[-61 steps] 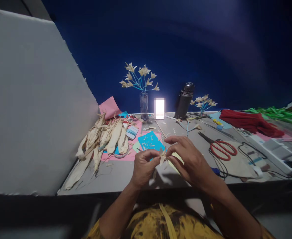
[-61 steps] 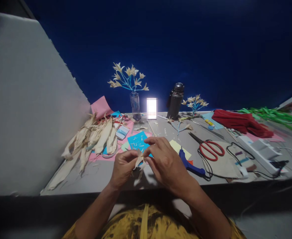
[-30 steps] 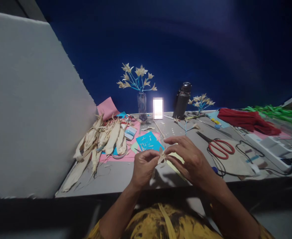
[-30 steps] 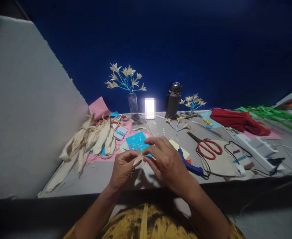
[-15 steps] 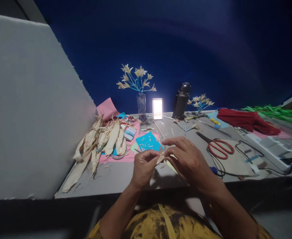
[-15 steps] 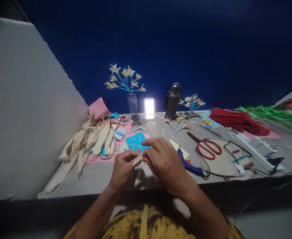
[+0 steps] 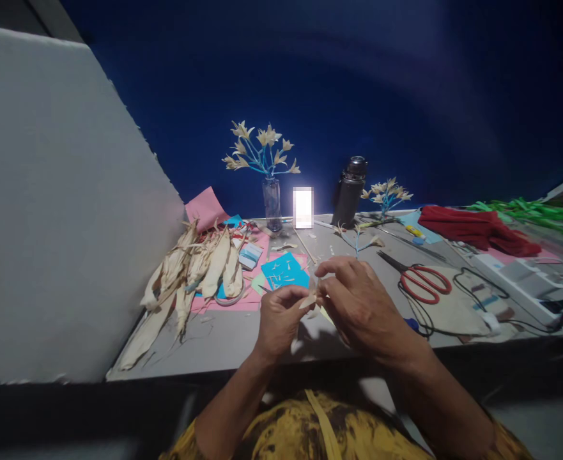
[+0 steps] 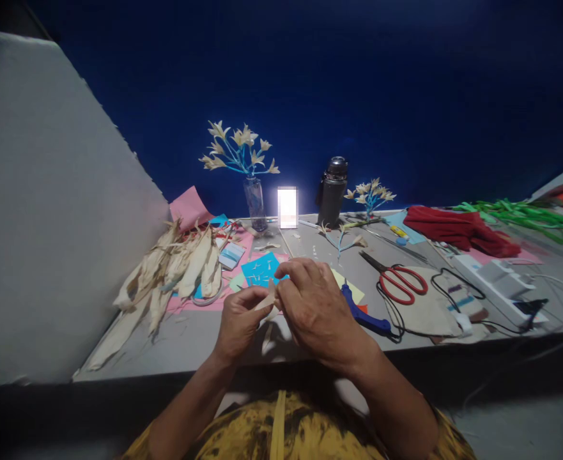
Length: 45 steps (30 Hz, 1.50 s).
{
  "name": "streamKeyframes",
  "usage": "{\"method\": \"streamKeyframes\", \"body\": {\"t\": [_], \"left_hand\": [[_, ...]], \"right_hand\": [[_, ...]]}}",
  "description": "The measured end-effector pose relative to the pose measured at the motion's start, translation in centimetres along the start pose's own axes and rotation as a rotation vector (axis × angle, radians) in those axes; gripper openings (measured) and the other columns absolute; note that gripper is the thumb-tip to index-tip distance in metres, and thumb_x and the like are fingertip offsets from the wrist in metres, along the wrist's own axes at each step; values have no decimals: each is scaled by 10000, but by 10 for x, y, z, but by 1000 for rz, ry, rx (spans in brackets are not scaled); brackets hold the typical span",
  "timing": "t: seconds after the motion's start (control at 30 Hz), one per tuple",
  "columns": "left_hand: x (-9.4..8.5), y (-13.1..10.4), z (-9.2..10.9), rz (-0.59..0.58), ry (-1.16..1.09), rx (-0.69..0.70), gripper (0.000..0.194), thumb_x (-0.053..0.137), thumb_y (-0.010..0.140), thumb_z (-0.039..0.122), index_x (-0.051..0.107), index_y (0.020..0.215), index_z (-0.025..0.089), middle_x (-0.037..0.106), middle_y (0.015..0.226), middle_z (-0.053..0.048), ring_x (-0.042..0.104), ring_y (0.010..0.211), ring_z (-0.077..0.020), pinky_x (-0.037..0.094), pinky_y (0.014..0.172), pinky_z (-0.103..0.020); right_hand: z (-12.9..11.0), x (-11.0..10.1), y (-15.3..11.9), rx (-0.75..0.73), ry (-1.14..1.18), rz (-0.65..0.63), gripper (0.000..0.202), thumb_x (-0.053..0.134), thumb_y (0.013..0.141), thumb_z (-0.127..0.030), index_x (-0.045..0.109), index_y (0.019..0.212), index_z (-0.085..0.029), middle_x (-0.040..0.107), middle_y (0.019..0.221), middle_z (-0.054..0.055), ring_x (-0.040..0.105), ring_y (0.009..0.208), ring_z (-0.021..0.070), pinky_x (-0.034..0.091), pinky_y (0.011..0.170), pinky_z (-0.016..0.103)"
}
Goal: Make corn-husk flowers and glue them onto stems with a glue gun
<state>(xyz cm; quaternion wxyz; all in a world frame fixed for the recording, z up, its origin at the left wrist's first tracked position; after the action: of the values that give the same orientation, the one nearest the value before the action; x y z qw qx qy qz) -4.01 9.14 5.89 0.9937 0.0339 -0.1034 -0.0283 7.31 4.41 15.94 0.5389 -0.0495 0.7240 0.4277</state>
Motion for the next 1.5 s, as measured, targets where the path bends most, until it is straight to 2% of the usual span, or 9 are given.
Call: {"method": "streamKeyframes", "body": {"t": [0.2, 0.43, 0.6, 0.73, 0.8, 0.93, 1.07, 1.2, 1.5], "left_hand": [[-1, 3, -4, 80, -54, -56, 171, 837, 582, 247, 714, 637, 142, 664, 613, -6, 569, 581, -126, 452, 588, -233], [-2, 3, -6, 114, -53, -52, 157, 829, 599, 242, 717, 642, 142, 670, 619, -6, 573, 593, -128, 458, 611, -239], [-5, 5, -11, 96, -94, -20, 214, 838, 619, 316, 736, 696, 144, 680, 654, -13, 583, 640, -139, 471, 658, -253], [-6, 6, -17, 80, -181, -55, 320, 853, 616, 411, 706, 697, 139, 675, 662, -25, 598, 659, -149, 485, 695, -285], [-6, 6, -18, 79, -218, -78, 362, 861, 605, 443, 689, 687, 136, 667, 654, -28, 600, 651, -149, 483, 676, -285], [0, 5, -12, 69, -362, -114, 397, 905, 550, 425, 681, 695, 132, 665, 666, -16, 607, 639, -125, 477, 649, -256], [7, 2, -11, 60, -533, -181, 392, 929, 526, 373, 659, 691, 142, 672, 675, -5, 641, 649, -126, 513, 680, -262], [4, -1, -14, 79, -538, -185, 382, 936, 512, 357, 673, 687, 143, 700, 710, -17, 678, 701, -155, 537, 764, -305], [-4, -7, -27, 16, -43, -79, 273, 826, 687, 394, 773, 770, 139, 738, 778, -67, 667, 771, -191, 512, 751, -282]], "right_hand": [[-1, -3, -2, 10, 0, 76, 93, 498, 945, -125, 576, 922, -170, 599, 1170, 147, 506, 1138, 286, 414, 899, 448], [-2, -1, -3, 36, 37, 156, 96, 526, 924, -100, 581, 902, -176, 602, 1174, 141, 509, 1165, 287, 422, 938, 472], [2, -18, -9, 36, 198, 294, 178, 563, 903, -98, 630, 1031, -201, 611, 1188, 137, 548, 1128, 274, 472, 932, 478], [11, -32, -24, 84, 328, 431, 228, 599, 889, -96, 648, 1067, -229, 668, 1049, 110, 620, 1009, 253, 517, 876, 447], [17, -22, -31, 159, 389, 417, 159, 587, 908, -125, 655, 1011, -224, 687, 949, 90, 653, 903, 229, 541, 796, 387], [21, 32, -40, 299, 452, 185, 105, 549, 945, -218, 653, 935, -202, 695, 860, 59, 649, 693, 168, 528, 629, 273], [17, 75, -48, 352, 524, 39, 118, 553, 936, -226, 665, 917, -194, 708, 834, 40, 655, 670, 160, 527, 633, 257], [20, 82, -50, 387, 586, 65, 160, 548, 934, -203, 676, 838, -195, 710, 788, 33, 671, 729, 177, 507, 674, 270], [35, 93, -54, 490, 661, 57, 215, 546, 906, -216, 670, 734, -183, 672, 698, 24, 630, 661, 170, 464, 634, 260]]}}
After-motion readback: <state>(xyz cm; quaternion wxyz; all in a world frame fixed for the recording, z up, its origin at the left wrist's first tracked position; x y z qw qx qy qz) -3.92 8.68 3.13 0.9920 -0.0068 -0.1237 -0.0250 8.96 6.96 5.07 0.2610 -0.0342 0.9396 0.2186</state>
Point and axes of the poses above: each hand's wrist, its own y-axis towards the middle knuckle, its own x-axis out of the palm, z = x × y, the point moved 9 cm from there along y, towards the middle knuckle
